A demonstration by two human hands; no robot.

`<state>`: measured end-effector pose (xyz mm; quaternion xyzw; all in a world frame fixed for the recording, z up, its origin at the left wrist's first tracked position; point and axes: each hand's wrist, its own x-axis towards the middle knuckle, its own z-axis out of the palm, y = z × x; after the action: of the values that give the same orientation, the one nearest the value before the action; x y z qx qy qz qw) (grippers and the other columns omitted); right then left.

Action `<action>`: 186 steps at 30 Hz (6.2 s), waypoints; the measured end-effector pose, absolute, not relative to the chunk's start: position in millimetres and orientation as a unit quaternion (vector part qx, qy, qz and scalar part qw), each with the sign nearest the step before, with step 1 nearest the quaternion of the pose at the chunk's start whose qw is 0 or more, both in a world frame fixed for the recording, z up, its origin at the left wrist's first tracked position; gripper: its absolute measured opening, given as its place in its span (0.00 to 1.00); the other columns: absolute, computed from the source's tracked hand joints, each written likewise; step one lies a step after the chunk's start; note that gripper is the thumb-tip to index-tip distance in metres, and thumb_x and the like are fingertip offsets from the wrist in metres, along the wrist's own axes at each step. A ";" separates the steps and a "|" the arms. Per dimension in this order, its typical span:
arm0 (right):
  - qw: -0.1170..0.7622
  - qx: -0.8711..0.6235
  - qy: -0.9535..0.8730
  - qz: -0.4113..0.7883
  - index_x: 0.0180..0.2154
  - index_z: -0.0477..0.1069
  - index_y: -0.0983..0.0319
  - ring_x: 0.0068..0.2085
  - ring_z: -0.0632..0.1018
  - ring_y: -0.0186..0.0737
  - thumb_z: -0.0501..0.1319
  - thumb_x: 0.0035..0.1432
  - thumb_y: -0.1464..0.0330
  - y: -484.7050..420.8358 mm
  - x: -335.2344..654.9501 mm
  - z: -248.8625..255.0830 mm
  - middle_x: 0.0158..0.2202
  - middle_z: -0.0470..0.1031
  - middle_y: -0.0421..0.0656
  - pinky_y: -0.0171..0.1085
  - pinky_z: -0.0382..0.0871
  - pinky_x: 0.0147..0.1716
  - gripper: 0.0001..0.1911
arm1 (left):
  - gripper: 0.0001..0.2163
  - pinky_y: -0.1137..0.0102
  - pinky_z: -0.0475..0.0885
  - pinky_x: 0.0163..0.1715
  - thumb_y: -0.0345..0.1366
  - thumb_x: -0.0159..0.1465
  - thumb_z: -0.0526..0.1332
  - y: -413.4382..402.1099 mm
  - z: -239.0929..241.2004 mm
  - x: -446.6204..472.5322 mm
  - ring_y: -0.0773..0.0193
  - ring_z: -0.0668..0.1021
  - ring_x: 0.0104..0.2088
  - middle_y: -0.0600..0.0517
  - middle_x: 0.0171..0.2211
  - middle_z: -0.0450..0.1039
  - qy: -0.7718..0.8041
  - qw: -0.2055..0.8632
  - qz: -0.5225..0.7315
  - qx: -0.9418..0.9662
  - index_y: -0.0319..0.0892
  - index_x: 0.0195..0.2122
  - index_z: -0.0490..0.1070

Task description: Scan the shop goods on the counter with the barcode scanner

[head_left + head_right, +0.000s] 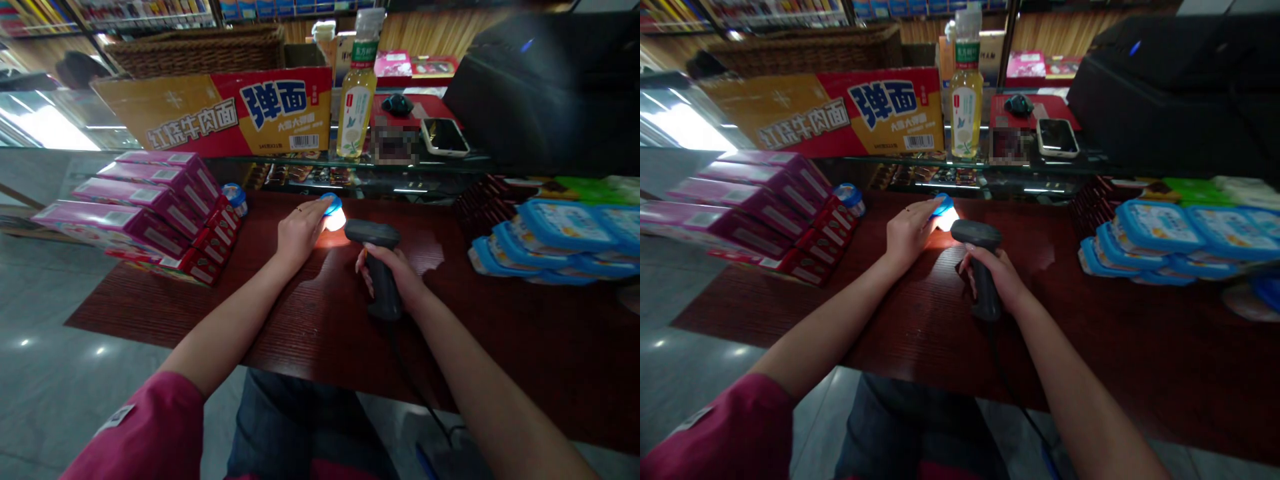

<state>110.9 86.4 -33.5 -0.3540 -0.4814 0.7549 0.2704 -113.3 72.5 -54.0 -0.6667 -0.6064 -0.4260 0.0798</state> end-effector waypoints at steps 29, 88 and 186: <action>0.627 -0.400 -0.280 0.607 0.28 0.72 0.62 0.17 0.67 0.29 0.70 0.50 0.53 20.2 344.9 -48.8 0.19 0.68 0.36 0.29 0.64 0.15 0.19 | 0.23 0.67 0.68 0.66 0.29 0.73 0.52 47.5 -49.9 121.7 0.62 0.63 0.70 0.47 0.68 0.65 -0.241 0.021 -0.245 -0.939 0.43 0.69 0.59; 0.228 -0.279 -0.415 0.836 0.26 0.75 0.59 0.19 0.55 0.34 0.64 0.51 0.48 86.7 126.8 -34.9 0.21 0.60 0.43 0.35 0.50 0.12 0.21 | 0.30 0.44 0.58 0.68 0.31 0.66 0.57 81.3 -41.7 -187.2 0.41 0.57 0.72 0.36 0.73 0.49 -0.816 0.210 -0.267 -0.468 0.36 0.70 0.56; 0.276 -0.194 -0.427 0.839 0.28 0.74 0.63 0.19 0.61 0.31 0.65 0.56 0.51 76.5 128.7 -27.1 0.22 0.62 0.39 0.29 0.59 0.12 0.20 | 0.16 0.63 0.76 0.56 0.42 0.71 0.61 67.4 -45.2 -78.1 0.60 0.83 0.46 0.43 0.46 0.82 -0.355 -0.650 -0.647 -0.182 0.38 0.54 0.74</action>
<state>128.7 76.5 -27.1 -0.1944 -0.4266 0.8390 0.2762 -78.1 67.4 -45.2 -0.1817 -0.3547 -0.6466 -0.6504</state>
